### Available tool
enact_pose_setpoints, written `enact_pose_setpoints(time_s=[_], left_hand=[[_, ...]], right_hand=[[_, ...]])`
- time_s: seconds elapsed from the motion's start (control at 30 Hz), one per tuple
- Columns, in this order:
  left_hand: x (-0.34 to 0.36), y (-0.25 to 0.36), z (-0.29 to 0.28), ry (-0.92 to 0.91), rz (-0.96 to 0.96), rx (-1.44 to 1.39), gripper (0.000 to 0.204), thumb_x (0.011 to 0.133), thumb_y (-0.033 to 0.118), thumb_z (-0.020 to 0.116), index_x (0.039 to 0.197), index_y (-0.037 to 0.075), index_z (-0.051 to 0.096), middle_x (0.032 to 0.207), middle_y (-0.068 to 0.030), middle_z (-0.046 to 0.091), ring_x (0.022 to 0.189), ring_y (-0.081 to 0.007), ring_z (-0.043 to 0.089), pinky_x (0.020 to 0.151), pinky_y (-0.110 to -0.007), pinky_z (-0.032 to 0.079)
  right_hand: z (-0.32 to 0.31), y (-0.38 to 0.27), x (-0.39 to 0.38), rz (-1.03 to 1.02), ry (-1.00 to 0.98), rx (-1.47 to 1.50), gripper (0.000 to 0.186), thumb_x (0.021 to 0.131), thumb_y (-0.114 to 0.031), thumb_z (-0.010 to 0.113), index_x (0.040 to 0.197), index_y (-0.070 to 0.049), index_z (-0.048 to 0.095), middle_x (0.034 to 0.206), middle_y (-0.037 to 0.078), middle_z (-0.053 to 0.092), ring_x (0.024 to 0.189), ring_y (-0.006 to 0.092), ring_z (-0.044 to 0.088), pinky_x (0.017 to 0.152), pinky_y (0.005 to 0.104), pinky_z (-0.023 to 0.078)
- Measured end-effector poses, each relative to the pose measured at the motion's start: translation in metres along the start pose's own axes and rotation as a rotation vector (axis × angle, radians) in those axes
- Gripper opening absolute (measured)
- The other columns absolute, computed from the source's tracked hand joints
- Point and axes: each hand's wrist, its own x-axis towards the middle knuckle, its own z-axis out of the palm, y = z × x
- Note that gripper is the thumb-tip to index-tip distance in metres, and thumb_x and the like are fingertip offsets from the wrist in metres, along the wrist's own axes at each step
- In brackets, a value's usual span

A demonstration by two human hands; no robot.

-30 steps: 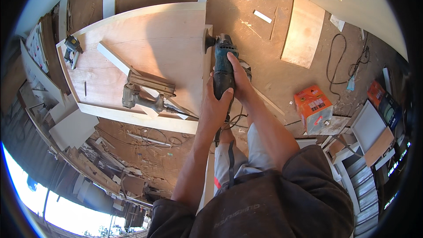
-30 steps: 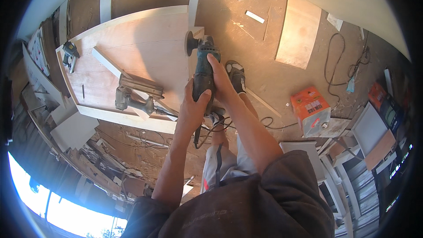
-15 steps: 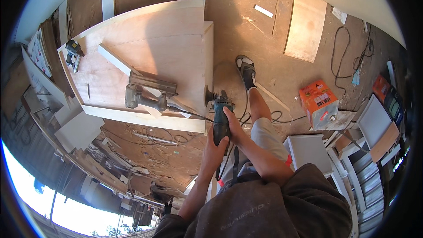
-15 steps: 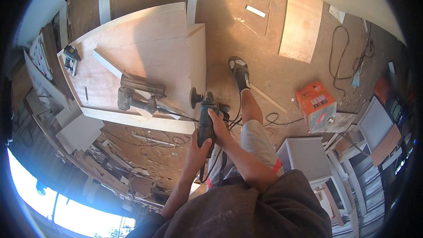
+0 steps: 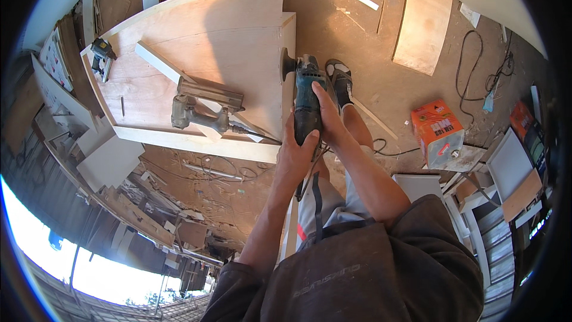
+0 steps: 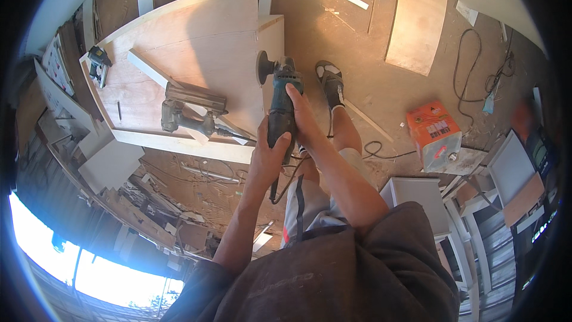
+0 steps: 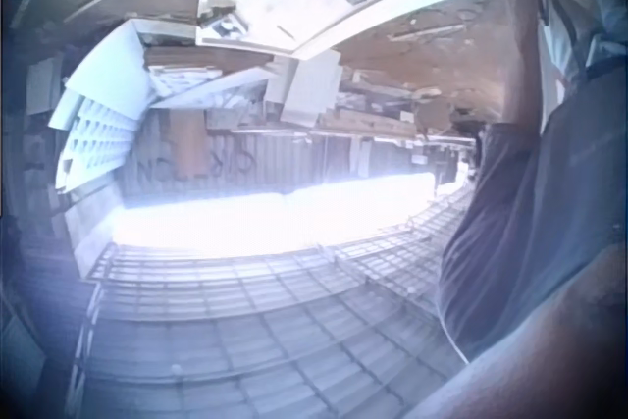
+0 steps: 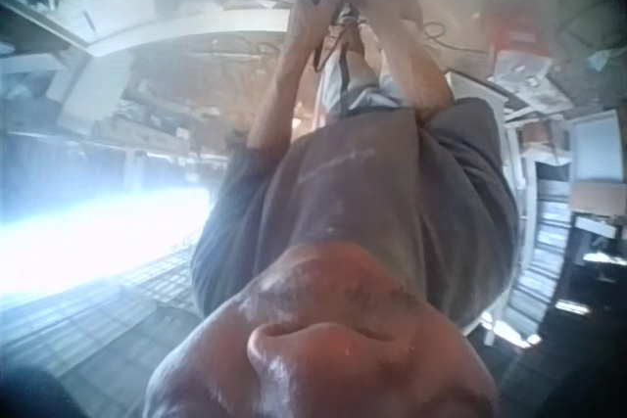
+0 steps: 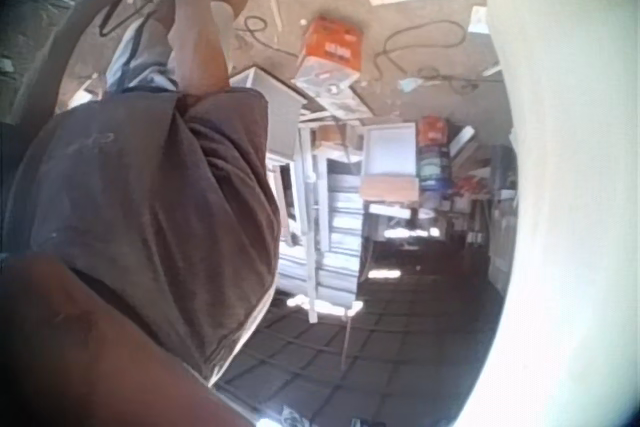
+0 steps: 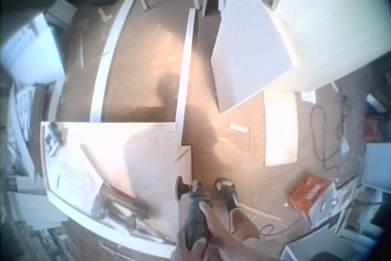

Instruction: The person assembles a wooden structure by placing wood strips onto a plywood base, securing them with a nail gun, and smoothing the edges using a power sander.

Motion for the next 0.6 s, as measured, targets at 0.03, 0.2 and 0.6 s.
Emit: enact_pose_setpoints(time_s=[0.03, 0.2, 0.6], left_hand=[[-0.003, -0.003, 0.0, -0.016, -0.044, 0.003, 0.075, 0.09, 0.037, 0.058, 0.151, 0.008, 0.025, 0.114, -0.0233, 0.061, 0.088, -0.0288, 0.067, 0.057, -0.035, 0.055], [-0.054, -0.058, 0.005, -0.055, -0.176, 0.004, 0.078, 0.089, 0.037, 0.06, 0.152, 0.008, 0.024, 0.114, -0.0236, 0.061, 0.087, -0.0288, 0.067, 0.057, -0.034, 0.056], [-0.07, -0.103, 0.011, -0.193, -0.193, -0.077, 0.072, 0.094, 0.037, 0.057, 0.151, 0.007, 0.027, 0.11, -0.0225, 0.062, 0.092, -0.029, 0.064, 0.082, -0.035, 0.051]], right_hand=[[-0.009, 0.007, -0.001, 0.013, -0.066, 0.012, 0.038, 0.095, -0.043, 0.058, 0.108, -0.007, 0.05, 0.079, 0.008, 0.06, 0.068, 0.0193, 0.065, 0.058, 0.0311, 0.055], [-0.052, 0.08, -0.026, 0.126, 0.052, 0.063, 0.037, 0.096, -0.043, 0.057, 0.107, -0.008, 0.052, 0.08, 0.007, 0.061, 0.066, 0.0178, 0.063, 0.06, 0.0312, 0.055], [-0.098, 0.117, -0.037, 0.146, 0.011, 0.095, 0.044, 0.094, -0.051, 0.056, 0.099, -0.007, 0.06, 0.08, 0.008, 0.064, 0.068, 0.0189, 0.064, 0.064, 0.0322, 0.055]])
